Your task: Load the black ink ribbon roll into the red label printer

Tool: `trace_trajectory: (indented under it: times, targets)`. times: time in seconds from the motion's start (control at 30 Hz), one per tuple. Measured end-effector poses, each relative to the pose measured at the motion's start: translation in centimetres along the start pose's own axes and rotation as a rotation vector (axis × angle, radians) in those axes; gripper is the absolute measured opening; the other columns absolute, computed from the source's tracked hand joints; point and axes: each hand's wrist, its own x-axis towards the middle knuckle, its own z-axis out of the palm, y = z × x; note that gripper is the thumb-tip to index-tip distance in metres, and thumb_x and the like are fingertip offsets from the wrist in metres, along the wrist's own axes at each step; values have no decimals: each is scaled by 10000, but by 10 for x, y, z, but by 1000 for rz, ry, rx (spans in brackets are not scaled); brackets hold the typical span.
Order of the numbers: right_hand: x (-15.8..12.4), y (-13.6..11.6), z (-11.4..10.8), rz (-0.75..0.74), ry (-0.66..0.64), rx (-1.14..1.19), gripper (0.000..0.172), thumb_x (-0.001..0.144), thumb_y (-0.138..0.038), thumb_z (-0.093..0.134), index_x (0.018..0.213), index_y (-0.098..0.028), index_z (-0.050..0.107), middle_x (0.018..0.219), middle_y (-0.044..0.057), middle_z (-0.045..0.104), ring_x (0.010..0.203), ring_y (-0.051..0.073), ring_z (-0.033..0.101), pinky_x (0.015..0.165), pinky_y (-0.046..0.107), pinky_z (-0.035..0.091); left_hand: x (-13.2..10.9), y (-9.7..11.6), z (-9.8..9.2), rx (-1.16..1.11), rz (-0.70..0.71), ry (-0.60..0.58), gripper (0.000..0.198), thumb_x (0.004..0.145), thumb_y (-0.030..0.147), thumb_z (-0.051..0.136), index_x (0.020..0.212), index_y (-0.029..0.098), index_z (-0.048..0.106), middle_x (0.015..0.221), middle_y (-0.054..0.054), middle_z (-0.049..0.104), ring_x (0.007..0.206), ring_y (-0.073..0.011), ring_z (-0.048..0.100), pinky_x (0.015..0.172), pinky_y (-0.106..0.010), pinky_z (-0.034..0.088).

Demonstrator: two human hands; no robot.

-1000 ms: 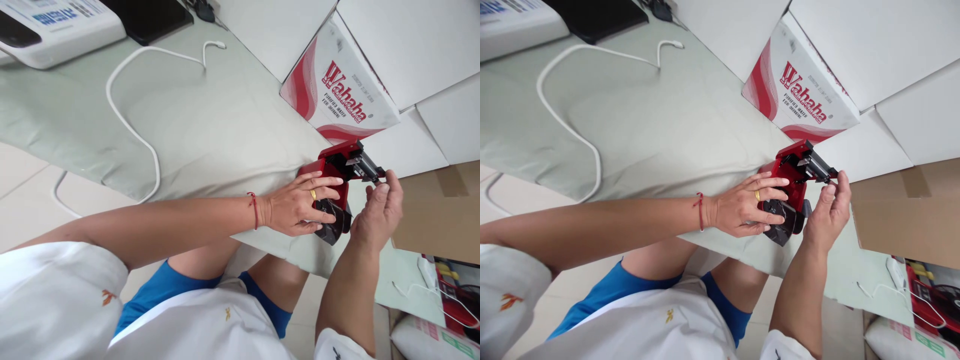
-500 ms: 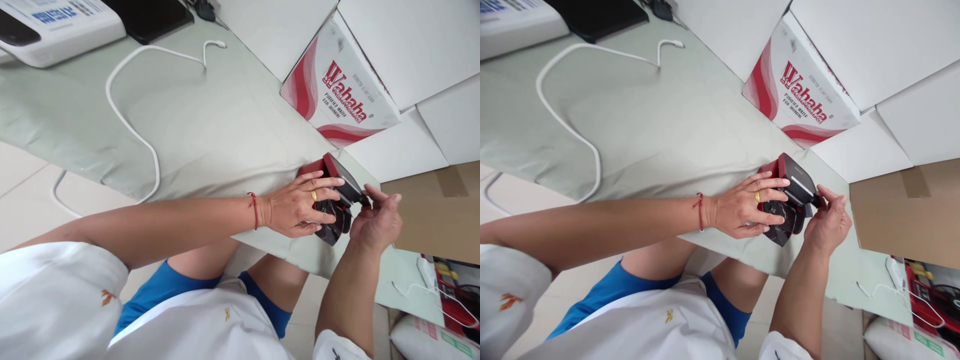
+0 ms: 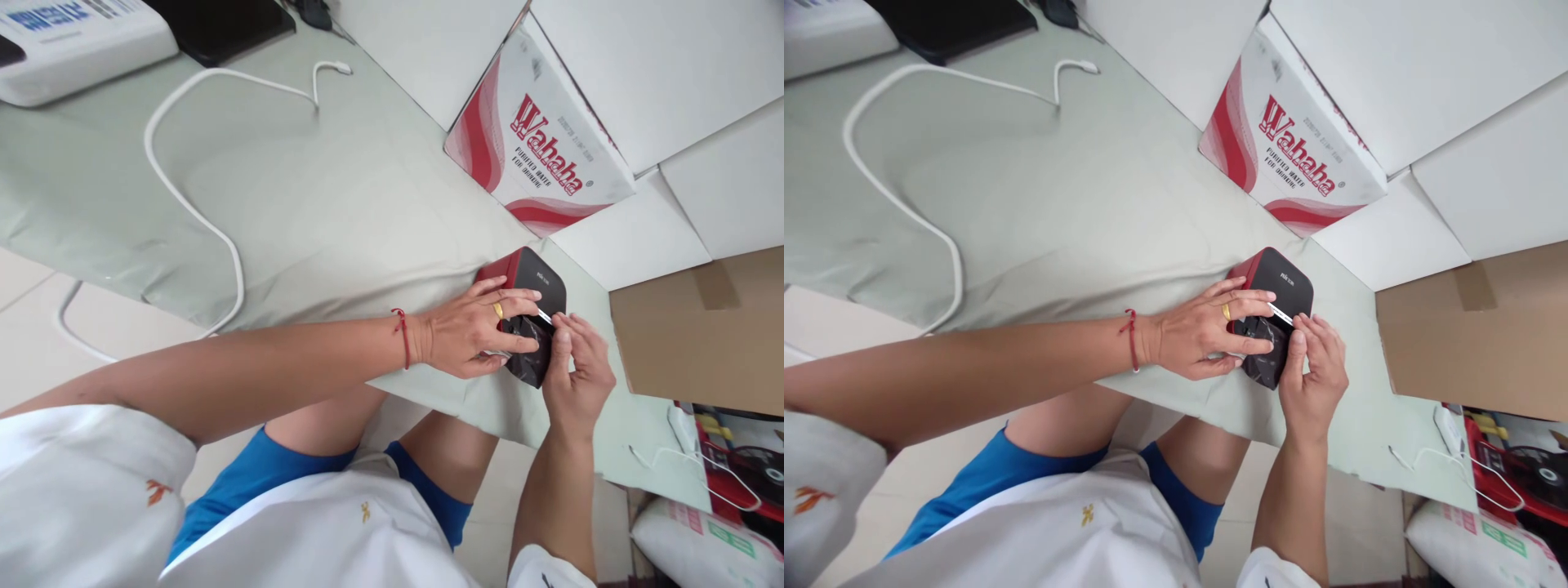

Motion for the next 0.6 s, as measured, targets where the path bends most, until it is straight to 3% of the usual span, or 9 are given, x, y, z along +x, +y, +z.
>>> trace_trajectory:
  times: [0.17, 0.27, 0.37, 0.47, 0.6]
  targets:
    - [14, -7, -12, 23, -106, -43, 382, 1126, -470, 568, 1137, -232, 868, 1180, 101, 860, 1134, 248, 812, 1036, 437, 632, -1, -1, 5, 47, 7, 24, 496, 988, 267, 622, 1481, 272, 678, 1619, -192, 635, 1619, -379, 533, 1347, -727, 337]
    - [20, -9, -15, 18, -126, -50, 405, 1134, -481, 553, 1079, -238, 871, 1124, 87, 864, 1083, 238, 816, 986, 413, 629, -2, -3, 8, 78, -30, 97, 540, 1054, 451, 588, 1563, 270, 600, 1586, -184, 663, 1593, -366, 559, 1383, -723, 253]
    - [22, -8, -15, 25, -127, -35, 419, 1139, -482, 543, 1033, -238, 866, 1085, 80, 862, 1039, 226, 813, 919, 384, 624, -2, -6, 9, 83, -142, 125, 569, 1090, 576, 522, 1531, 229, 618, 1543, -183, 705, 1556, -363, 593, 1395, -698, 220]
    - [21, -6, -13, 40, -119, -25, 416, 1134, -488, 550, 1037, -234, 865, 1086, 82, 858, 1033, 226, 808, 915, 383, 620, 0, -6, 6, 56, -208, 111, 493, 1140, 489, 430, 1448, 186, 669, 1508, -176, 741, 1521, -343, 626, 1338, -630, 326]
    - [16, -5, -12, 55, -129, -9, 394, 1123, -488, 572, 1072, -238, 873, 1126, 84, 857, 1070, 232, 807, 982, 411, 621, 8, -2, 4, 46, -272, 128, 498, 1174, 403, 311, 1333, 162, 717, 1389, -154, 793, 1435, -313, 681, 1099, -490, 517]
